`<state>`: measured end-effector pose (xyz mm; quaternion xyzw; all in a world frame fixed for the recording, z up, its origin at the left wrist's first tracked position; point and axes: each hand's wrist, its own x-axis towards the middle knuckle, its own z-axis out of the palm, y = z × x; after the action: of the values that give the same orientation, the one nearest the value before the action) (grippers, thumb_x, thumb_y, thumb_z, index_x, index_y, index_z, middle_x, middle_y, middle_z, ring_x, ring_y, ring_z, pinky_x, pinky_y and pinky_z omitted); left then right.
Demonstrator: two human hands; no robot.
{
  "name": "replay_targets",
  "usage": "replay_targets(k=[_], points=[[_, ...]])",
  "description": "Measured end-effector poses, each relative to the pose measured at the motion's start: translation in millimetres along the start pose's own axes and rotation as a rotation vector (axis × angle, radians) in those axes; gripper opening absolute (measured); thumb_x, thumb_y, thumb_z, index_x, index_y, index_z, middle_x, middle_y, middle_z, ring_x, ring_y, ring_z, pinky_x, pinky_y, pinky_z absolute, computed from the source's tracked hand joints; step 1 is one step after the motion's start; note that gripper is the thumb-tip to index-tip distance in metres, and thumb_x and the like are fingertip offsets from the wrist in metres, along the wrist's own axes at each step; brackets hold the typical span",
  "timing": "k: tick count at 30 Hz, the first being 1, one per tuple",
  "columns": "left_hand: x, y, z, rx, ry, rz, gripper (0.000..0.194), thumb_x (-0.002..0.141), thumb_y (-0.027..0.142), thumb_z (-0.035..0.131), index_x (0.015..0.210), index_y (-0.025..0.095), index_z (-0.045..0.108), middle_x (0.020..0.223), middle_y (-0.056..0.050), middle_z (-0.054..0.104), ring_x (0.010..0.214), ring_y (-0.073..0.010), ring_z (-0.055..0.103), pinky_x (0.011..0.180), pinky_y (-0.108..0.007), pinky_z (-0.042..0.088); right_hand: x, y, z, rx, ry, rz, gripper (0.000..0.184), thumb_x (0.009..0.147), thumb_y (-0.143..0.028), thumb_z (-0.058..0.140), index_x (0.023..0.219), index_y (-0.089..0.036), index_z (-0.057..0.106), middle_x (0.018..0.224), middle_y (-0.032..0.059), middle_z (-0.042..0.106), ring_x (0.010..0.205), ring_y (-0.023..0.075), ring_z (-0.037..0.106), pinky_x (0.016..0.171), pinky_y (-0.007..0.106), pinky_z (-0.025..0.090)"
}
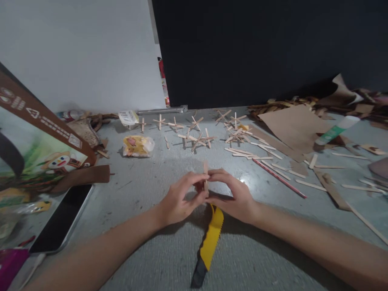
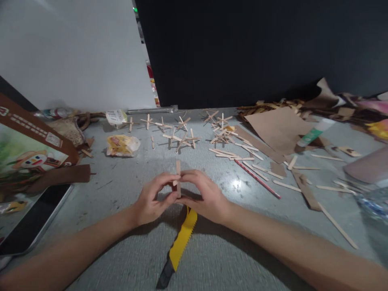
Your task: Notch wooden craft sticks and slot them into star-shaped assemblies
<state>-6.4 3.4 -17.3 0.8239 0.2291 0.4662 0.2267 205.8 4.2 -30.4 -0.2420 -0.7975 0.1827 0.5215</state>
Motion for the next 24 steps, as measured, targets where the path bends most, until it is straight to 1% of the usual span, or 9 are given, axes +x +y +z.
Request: replay_targets(k=[3, 6, 10, 15, 17, 19, 20, 21, 24], points=[[3.1, 0.5, -1.5, 0.018, 0.001, 0.056, 0.032, 0.101, 0.024, 0.066, 0.132, 0.025, 0.060, 0.098, -0.004, 0.071, 0.084, -0.0146, 0.068, 0.080, -0.027, 0.058, -2.0, 1.4, 1.5, 0.000, -0.009, 0.012, 0.042, 0.093, -0.030, 0.080, 0.129, -0.034, 0.058, 0.120, 0.0074, 0.074, 0.112, 0.0251, 0.074, 0.094, 0.043, 0.062], [2.2, -0.7, -1.4, -0.001, 0.007, 0.008, 0.031, 0.100, 0.025, 0.068, 0.129, 0.024, 0.059, 0.098, -0.004, 0.071, 0.084, -0.0144, 0.069, 0.078, -0.027, 0.057, -5.7, 4.0, 3.0, -0.008, 0.007, 0.100, 0.045, 0.090, -0.032, 0.083, 0.127, -0.032, 0.058, 0.117, 0.0075, 0.074, 0.110, 0.0258, 0.075, 0.092, 0.044, 0.063], [-2.3, -2.9, 0.1, -0.033, 0.013, -0.047, 0.029, 0.100, 0.029, 0.070, 0.126, 0.023, 0.059, 0.097, -0.004, 0.072, 0.085, -0.0148, 0.071, 0.078, -0.027, 0.058, -10.0, 5.6, 3.8, -0.025, 0.047, 0.197, 0.052, 0.086, -0.042, 0.086, 0.129, -0.029, 0.058, 0.117, 0.0090, 0.073, 0.106, 0.0260, 0.075, 0.089, 0.042, 0.065], [-7.1, -4.5, 0.9, -0.007, 0.078, -0.126, 0.015, 0.105, 0.030, 0.060, 0.118, 0.022, 0.062, 0.101, -0.006, 0.075, 0.085, -0.0141, 0.074, 0.072, -0.023, 0.058, -6.1, 4.4, 4.9, -0.001, 0.046, 0.126, 0.056, 0.086, -0.044, 0.087, 0.130, -0.030, 0.055, 0.118, 0.0091, 0.071, 0.110, 0.0273, 0.073, 0.093, 0.045, 0.062], [-8.6, -4.7, 1.2, 0.008, 0.098, -0.134, 0.015, 0.107, 0.031, 0.057, 0.118, 0.022, 0.063, 0.102, -0.007, 0.076, 0.086, -0.0145, 0.075, 0.072, -0.024, 0.059, -2.9, 4.3, 5.7, -0.031, 0.098, 0.091, 0.060, 0.084, -0.044, 0.088, 0.130, -0.030, 0.052, 0.123, 0.0111, 0.067, 0.116, 0.0292, 0.069, 0.096, 0.048, 0.060], [-9.5, -4.8, 1.6, 0.034, 0.120, -0.122, 0.014, 0.107, 0.030, 0.056, 0.117, 0.023, 0.063, 0.100, -0.006, 0.076, 0.084, -0.0142, 0.075, 0.073, -0.024, 0.060, -0.1, 3.9, 5.7, -0.086, 0.179, 0.071, 0.064, 0.081, -0.046, 0.090, 0.128, -0.029, 0.049, 0.123, 0.0118, 0.063, 0.114, 0.0294, 0.066, 0.092, 0.047, 0.059], [-9.6, -5.0, 1.8, 0.042, 0.136, -0.114, 0.013, 0.107, 0.029, 0.056, 0.116, 0.023, 0.062, 0.099, -0.006, 0.076, 0.082, -0.0135, 0.074, 0.072, -0.024, 0.060, 1.1, 3.3, 5.2, -0.110, 0.198, 0.076, 0.062, 0.082, -0.045, 0.089, 0.125, -0.028, 0.049, 0.118, 0.0108, 0.063, 0.107, 0.0281, 0.066, 0.088, 0.045, 0.060], [-9.6, -5.3, 2.0, 0.046, 0.149, -0.106, 0.012, 0.107, 0.028, 0.056, 0.115, 0.023, 0.062, 0.097, -0.005, 0.075, 0.080, -0.0127, 0.073, 0.071, -0.024, 0.059, 2.0, 2.3, 4.4, -0.127, 0.189, 0.088, 0.055, 0.085, -0.043, 0.087, 0.122, -0.028, 0.050, 0.111, 0.0088, 0.062, 0.099, 0.0258, 0.066, 0.082, 0.042, 0.059], [-8.9, -6.9, 2.4, 0.047, 0.175, -0.078, 0.010, 0.107, 0.025, 0.056, 0.114, 0.023, 0.062, 0.093, -0.003, 0.073, 0.076, -0.0110, 0.071, 0.070, -0.023, 0.058, 4.1, -2.2, 1.1, -0.124, 0.022, 0.112, 0.015, 0.101, -0.031, 0.066, 0.108, -0.026, 0.053, 0.089, 0.0028, 0.062, 0.077, 0.0189, 0.063, 0.068, 0.032, 0.055]])
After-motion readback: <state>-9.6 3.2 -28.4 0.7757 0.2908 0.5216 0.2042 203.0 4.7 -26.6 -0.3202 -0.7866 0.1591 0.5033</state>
